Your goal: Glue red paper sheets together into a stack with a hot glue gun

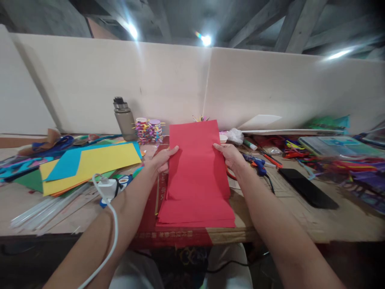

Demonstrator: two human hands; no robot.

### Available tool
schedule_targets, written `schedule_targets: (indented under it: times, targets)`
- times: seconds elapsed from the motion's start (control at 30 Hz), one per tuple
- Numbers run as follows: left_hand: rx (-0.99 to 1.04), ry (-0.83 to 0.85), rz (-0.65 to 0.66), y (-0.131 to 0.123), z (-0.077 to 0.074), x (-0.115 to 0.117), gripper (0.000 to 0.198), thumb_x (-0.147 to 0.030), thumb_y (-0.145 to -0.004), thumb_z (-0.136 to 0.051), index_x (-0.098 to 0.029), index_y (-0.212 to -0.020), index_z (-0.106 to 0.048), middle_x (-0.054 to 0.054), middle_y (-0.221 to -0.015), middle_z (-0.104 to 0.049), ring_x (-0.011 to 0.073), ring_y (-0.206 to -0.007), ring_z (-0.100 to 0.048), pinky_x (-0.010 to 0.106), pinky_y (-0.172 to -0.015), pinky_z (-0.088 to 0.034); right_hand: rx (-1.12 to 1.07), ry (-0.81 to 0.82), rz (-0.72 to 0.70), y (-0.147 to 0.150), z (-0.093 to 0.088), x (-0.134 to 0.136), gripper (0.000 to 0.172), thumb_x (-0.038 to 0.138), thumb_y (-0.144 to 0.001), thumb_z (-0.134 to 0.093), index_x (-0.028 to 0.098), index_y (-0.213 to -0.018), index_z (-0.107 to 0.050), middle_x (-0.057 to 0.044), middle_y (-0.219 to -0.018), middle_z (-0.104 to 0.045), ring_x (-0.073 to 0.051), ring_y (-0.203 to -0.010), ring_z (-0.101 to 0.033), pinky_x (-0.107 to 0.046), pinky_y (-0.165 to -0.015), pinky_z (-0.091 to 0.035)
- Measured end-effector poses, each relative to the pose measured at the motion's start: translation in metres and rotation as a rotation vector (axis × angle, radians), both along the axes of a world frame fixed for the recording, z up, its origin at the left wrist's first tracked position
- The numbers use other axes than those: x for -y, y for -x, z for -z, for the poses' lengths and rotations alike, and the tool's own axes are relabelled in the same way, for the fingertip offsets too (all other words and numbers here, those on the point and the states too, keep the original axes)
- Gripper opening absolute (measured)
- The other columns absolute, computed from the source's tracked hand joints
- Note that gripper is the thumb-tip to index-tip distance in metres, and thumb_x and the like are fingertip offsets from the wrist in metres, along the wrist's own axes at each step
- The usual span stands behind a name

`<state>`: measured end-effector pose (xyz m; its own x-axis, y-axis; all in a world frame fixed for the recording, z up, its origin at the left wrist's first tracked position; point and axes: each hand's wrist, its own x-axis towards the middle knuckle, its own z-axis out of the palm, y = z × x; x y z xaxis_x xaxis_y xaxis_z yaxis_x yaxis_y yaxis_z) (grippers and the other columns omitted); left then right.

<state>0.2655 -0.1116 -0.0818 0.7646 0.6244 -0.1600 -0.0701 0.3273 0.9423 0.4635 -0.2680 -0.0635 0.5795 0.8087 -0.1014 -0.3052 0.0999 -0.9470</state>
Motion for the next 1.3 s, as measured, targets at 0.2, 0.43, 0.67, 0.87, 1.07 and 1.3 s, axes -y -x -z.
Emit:
schedule_targets:
  times: [0.2, 0.43, 0.67, 0.87, 1.07, 1.3]
  targets:
    - [0.059, -0.072, -0.142, -0.003, -0.008, 0.011, 0.017, -0.021, -0.084, -0.062, -0.008, -0.094, -0.067, 0.008, -0.070, -0.073, 0.0179, -0.060, -0.069, 0.025, -0.060, -0.056, 0.009, -0.090, -0.101, 0.001, 0.000, -0.001, 0.009, 0.021, -0.081, -0.061, 0.015, -0.076, -0.066, -0.006, -0.072, -0.072, -0.018, -0.060, -0.067, -0.032, -0.067, -0.056]
    - [-0.021, -0.165, -0.208, -0.008, -0.028, 0.040, 0.023, -0.018, -0.081, -0.065, -0.015, -0.103, -0.066, 0.005, -0.077, -0.074, 0.0210, -0.075, -0.071, 0.027, -0.065, -0.055, 0.084, -0.219, 0.120, -0.008, -0.006, -0.006, 0.020, 0.029, -0.071, -0.067, 0.018, -0.087, -0.065, -0.006, -0.081, -0.073, -0.023, -0.078, -0.069, -0.035, -0.069, -0.056]
    - [0.043, -0.019, -0.191, -0.011, -0.029, 0.041, 0.025, -0.017, -0.074, -0.072, -0.017, -0.098, -0.066, 0.004, -0.081, -0.075, 0.0210, -0.075, -0.071, 0.030, -0.071, -0.056, 0.132, -0.213, 0.146, -0.008, -0.007, -0.007, 0.020, 0.030, -0.068, -0.066, 0.017, -0.085, -0.064, -0.009, -0.091, -0.073, -0.023, -0.082, -0.069, -0.036, -0.075, -0.056]
    - [0.126, 0.004, -0.103, -0.007, -0.026, 0.040, 0.046, -0.021, -0.068, -0.078, -0.016, -0.111, -0.062, 0.007, -0.088, -0.075, 0.0217, -0.077, -0.072, 0.030, -0.070, -0.057, 0.098, -0.193, 0.151, -0.010, -0.010, -0.006, 0.019, 0.028, -0.070, -0.064, 0.019, -0.087, -0.062, -0.006, -0.085, -0.073, -0.022, -0.080, -0.068, -0.034, -0.069, -0.056]
    - [0.103, -0.012, -0.100, -0.004, -0.031, 0.042, 0.040, -0.019, -0.072, -0.074, -0.012, -0.110, -0.061, 0.008, -0.080, -0.074, 0.0206, -0.071, -0.071, 0.026, -0.063, -0.056, 0.092, -0.126, 0.040, -0.010, -0.009, -0.001, 0.019, 0.035, -0.074, -0.064, 0.021, -0.087, -0.063, -0.004, -0.077, -0.073, -0.020, -0.070, -0.068, -0.034, -0.065, -0.057]
    - [0.085, -0.039, -0.210, -0.005, -0.035, 0.044, 0.018, -0.016, -0.078, -0.067, -0.012, -0.095, -0.066, 0.005, -0.069, -0.073, 0.0195, -0.068, -0.071, 0.024, -0.061, -0.055, 0.073, -0.042, 0.046, -0.008, 0.005, -0.002, 0.021, 0.017, -0.056, -0.076, 0.017, -0.074, -0.065, -0.003, -0.067, -0.071, -0.017, -0.056, -0.063, -0.031, -0.059, -0.055]
